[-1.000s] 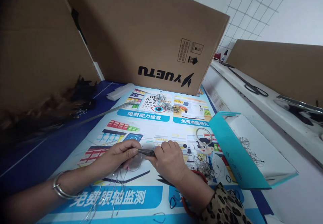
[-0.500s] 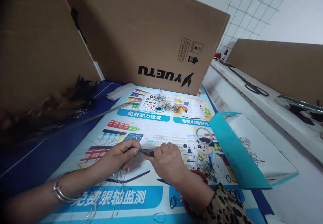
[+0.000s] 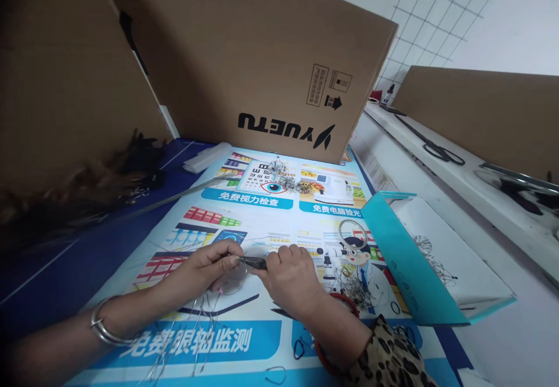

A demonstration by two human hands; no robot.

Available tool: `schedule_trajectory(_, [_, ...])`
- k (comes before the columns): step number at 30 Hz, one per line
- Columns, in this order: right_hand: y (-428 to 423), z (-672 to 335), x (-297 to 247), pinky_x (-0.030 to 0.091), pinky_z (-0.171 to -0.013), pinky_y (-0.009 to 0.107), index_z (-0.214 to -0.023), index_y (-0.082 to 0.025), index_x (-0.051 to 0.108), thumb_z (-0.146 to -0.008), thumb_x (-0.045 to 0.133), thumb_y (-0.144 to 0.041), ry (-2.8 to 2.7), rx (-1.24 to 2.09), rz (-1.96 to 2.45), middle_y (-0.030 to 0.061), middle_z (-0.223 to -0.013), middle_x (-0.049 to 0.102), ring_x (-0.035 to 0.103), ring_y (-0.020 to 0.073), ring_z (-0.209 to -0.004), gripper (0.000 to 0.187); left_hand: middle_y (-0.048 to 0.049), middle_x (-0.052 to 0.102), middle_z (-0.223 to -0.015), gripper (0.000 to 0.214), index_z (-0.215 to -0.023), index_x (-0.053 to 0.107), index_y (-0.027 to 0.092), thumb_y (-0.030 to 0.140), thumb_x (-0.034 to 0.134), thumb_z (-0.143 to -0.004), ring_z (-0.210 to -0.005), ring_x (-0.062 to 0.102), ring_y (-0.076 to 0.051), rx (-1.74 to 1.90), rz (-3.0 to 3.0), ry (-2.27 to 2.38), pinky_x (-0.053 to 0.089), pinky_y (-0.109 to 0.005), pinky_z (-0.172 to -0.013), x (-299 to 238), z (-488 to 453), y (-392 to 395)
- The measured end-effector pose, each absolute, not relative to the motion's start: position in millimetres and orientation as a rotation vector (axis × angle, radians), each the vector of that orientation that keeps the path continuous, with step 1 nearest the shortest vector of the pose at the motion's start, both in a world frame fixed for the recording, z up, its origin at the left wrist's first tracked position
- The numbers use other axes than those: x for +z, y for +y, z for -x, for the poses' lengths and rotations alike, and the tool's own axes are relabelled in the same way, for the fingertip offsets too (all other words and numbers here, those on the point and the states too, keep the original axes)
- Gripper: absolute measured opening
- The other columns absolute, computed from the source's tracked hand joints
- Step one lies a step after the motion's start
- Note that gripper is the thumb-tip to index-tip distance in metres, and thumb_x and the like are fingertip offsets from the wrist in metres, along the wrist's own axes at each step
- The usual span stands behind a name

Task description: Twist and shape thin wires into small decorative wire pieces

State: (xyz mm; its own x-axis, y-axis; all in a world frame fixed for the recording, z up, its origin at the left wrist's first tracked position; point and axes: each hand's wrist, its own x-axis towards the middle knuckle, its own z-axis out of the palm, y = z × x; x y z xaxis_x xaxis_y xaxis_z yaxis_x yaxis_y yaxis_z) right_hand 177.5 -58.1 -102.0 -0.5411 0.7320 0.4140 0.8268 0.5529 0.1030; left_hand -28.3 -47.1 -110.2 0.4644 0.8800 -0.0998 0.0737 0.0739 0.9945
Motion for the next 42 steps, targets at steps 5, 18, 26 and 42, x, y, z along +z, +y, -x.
schedule_trajectory(5, [-54.6,-181.3,-105.6,0.031,-0.062,0.030,-0.069,-0.016,0.055,-0.087,0.046,-0.047,-2.421,-0.373,1.281,0.0057,-0.067,0.056,0.049,0.0184,-0.066,0.037,0.0042,0.053,-0.055,0.020,-0.090,0.052,0.017,0.036,0.045,-0.087,-0.054,0.048,-0.010,0.739,-1.359,0.881,0.039,-0.024,-0.058,-101.0,26.0,-47.9])
schedule_trajectory(18, [-52.8,-182.7,-107.0,0.028,-0.056,0.028,-0.070,-0.017,0.055,-0.089,0.041,-0.047,-2.397,-0.231,1.363,0.0035,-0.066,0.059,0.052,0.0159,-0.063,0.039,0.0011,0.054,-0.068,0.018,-0.079,0.056,0.017,0.034,0.050,-0.084,-0.062,0.050,-0.012,0.841,-1.510,1.019,0.041,-0.024,-0.059,-104.9,29.3,-47.0])
schedule_trajectory(26, [-51.4,-183.0,-106.0,0.030,-0.060,0.028,-0.070,-0.017,0.055,-0.087,0.044,-0.050,-2.429,-0.223,1.380,0.0041,-0.069,0.058,0.051,0.0168,-0.068,0.039,0.0019,0.053,-0.065,0.020,-0.079,0.055,0.017,0.036,0.051,-0.084,-0.059,0.051,-0.012,0.865,-1.448,0.995,0.043,-0.024,-0.056,-105.2,28.0,-47.1])
schedule_trajectory(42, [-53.9,-180.8,-104.8,0.030,-0.061,0.028,-0.070,-0.017,0.057,-0.086,0.047,-0.049,-2.437,-0.278,1.353,0.0049,-0.069,0.058,0.050,0.0169,-0.068,0.037,0.0021,0.050,-0.066,0.014,-0.078,0.056,0.017,0.028,0.049,-0.083,-0.059,0.046,-0.011,0.829,-1.610,1.067,0.037,-0.022,-0.054,-103.5,28.9,-48.5])
